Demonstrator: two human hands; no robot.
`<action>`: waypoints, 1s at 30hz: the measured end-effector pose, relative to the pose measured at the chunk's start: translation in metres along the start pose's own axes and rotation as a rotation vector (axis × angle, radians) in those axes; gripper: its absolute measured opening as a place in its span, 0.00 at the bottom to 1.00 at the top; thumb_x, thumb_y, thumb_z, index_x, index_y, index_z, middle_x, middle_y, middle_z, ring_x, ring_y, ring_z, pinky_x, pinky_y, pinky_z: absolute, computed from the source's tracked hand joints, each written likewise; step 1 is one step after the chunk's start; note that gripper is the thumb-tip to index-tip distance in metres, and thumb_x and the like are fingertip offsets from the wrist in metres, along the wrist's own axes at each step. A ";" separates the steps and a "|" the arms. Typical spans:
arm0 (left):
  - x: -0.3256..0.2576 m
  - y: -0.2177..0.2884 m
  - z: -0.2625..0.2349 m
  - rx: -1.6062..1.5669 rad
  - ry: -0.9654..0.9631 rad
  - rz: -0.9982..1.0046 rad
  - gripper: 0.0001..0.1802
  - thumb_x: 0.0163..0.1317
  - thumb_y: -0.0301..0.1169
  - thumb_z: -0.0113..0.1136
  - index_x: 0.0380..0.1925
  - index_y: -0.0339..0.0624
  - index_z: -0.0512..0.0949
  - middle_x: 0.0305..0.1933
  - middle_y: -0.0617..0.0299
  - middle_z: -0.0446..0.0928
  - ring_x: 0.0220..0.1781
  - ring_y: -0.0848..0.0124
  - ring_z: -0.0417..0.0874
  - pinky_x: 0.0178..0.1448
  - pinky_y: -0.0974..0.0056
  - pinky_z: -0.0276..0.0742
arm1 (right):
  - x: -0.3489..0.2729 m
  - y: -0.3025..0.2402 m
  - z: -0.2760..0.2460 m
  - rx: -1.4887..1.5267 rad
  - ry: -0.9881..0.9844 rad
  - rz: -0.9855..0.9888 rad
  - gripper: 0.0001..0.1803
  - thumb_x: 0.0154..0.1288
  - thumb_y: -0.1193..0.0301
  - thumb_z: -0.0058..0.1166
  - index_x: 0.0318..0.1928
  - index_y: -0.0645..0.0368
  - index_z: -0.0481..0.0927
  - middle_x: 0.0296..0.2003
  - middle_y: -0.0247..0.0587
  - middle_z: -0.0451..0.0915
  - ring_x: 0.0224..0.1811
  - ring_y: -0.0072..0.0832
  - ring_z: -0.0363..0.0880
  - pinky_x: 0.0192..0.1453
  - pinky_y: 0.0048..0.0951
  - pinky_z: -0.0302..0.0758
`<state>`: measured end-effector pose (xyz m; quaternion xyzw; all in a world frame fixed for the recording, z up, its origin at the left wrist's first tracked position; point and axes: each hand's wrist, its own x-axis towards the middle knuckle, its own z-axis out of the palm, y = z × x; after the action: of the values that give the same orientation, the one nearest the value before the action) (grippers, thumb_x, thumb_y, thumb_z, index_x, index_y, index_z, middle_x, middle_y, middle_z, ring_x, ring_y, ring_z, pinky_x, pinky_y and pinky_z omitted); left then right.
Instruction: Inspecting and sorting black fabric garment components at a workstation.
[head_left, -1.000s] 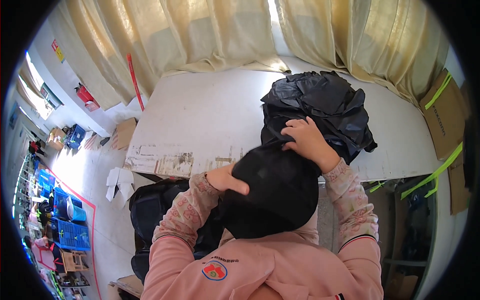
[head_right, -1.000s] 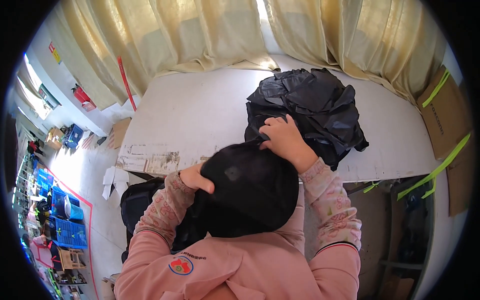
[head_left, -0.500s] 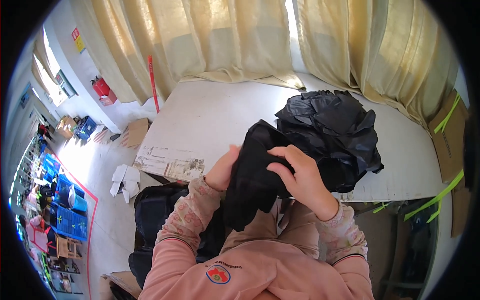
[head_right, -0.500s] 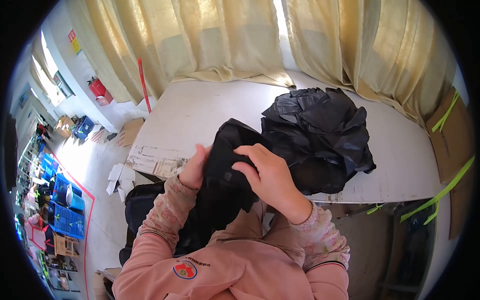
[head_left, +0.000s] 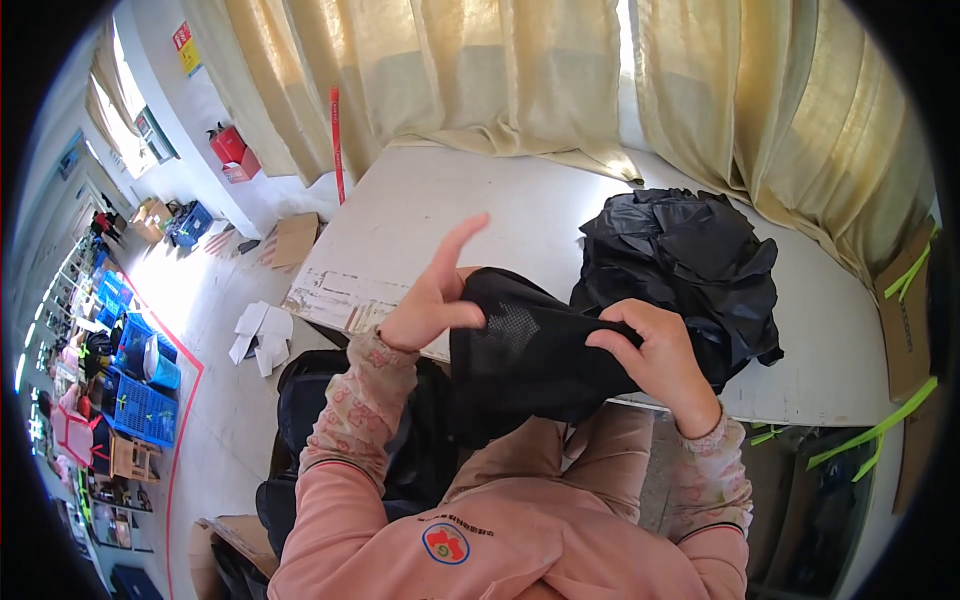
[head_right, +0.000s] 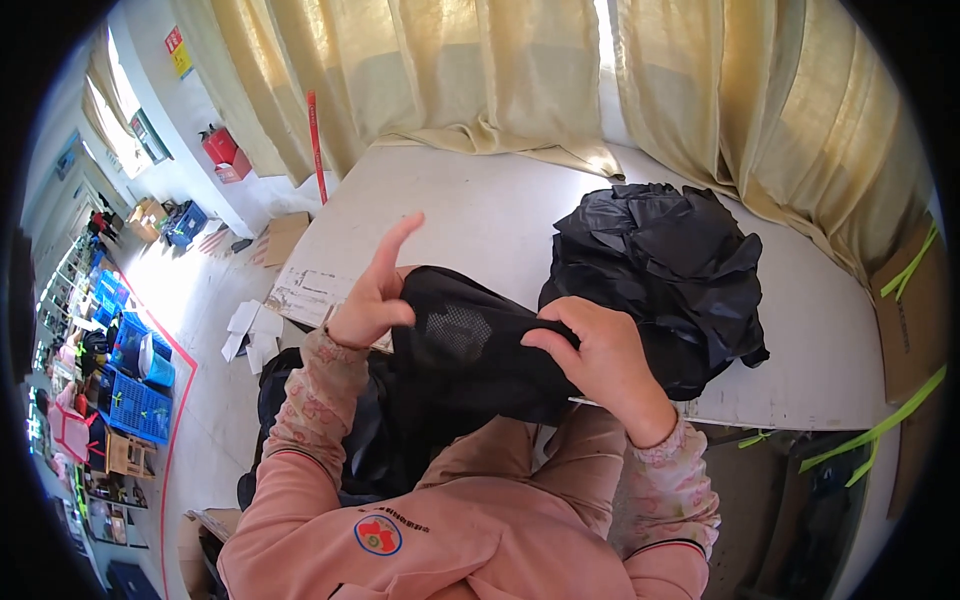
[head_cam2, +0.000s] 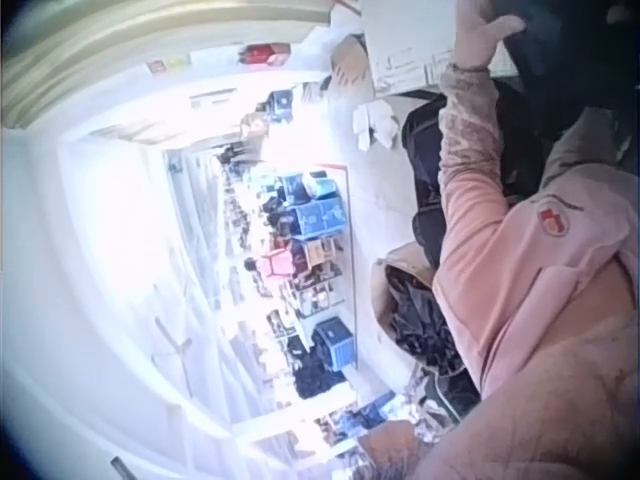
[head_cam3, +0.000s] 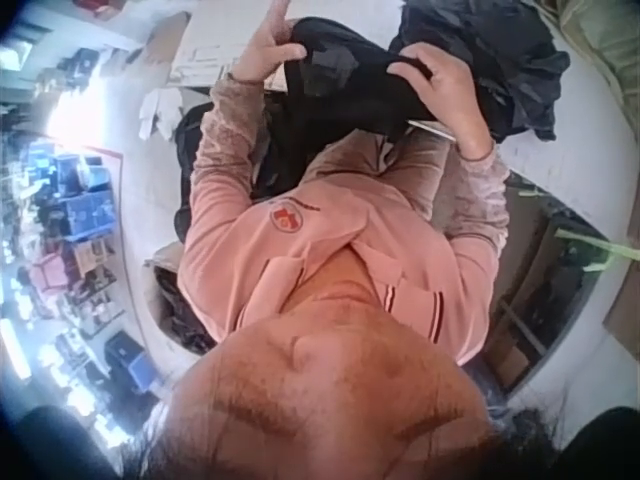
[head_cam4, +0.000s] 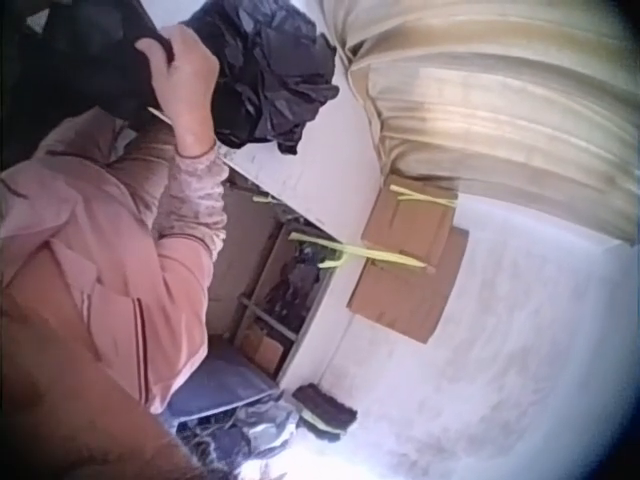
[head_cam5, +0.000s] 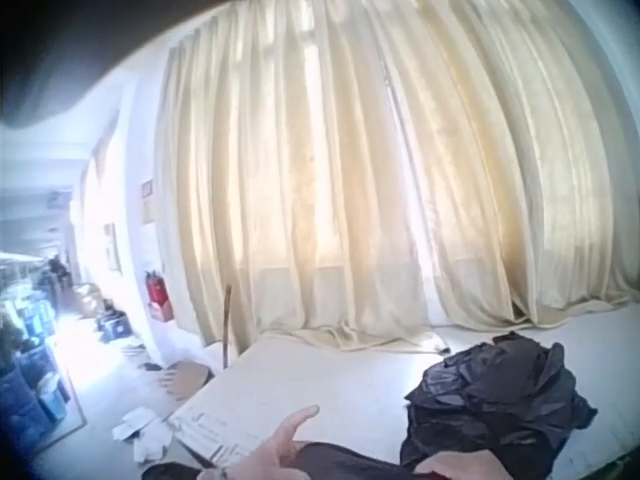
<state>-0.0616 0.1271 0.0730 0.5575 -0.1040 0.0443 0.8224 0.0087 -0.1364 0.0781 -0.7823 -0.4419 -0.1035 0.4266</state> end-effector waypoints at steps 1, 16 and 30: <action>-0.002 0.004 0.004 0.164 0.002 -0.023 0.13 0.62 0.33 0.61 0.44 0.39 0.77 0.35 0.61 0.80 0.37 0.71 0.80 0.44 0.68 0.75 | -0.001 0.000 0.000 -0.029 -0.027 -0.014 0.12 0.54 0.65 0.65 0.31 0.58 0.77 0.24 0.42 0.77 0.24 0.41 0.77 0.27 0.33 0.72; -0.081 -0.144 -0.145 -0.162 0.029 -0.347 0.40 0.61 0.48 0.60 0.68 0.44 0.57 0.56 0.55 0.71 0.55 0.65 0.75 0.59 0.58 0.72 | 0.033 0.026 -0.037 0.686 0.216 0.383 0.09 0.68 0.68 0.54 0.35 0.61 0.79 0.27 0.22 0.76 0.30 0.09 0.69 0.35 0.15 0.67; -0.038 -0.234 0.004 -0.787 0.092 -0.511 0.34 0.67 0.47 0.52 0.65 0.37 0.59 0.67 0.51 0.65 0.67 0.61 0.68 0.72 0.53 0.59 | 0.049 -0.016 -0.027 1.147 0.325 0.396 0.11 0.71 0.65 0.50 0.40 0.61 0.78 0.35 0.30 0.81 0.34 0.16 0.78 0.37 0.19 0.75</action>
<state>-0.0544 0.0374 -0.1463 0.2085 0.0642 -0.1774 0.9596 0.0304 -0.1229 0.1303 -0.4701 -0.2033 0.1136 0.8514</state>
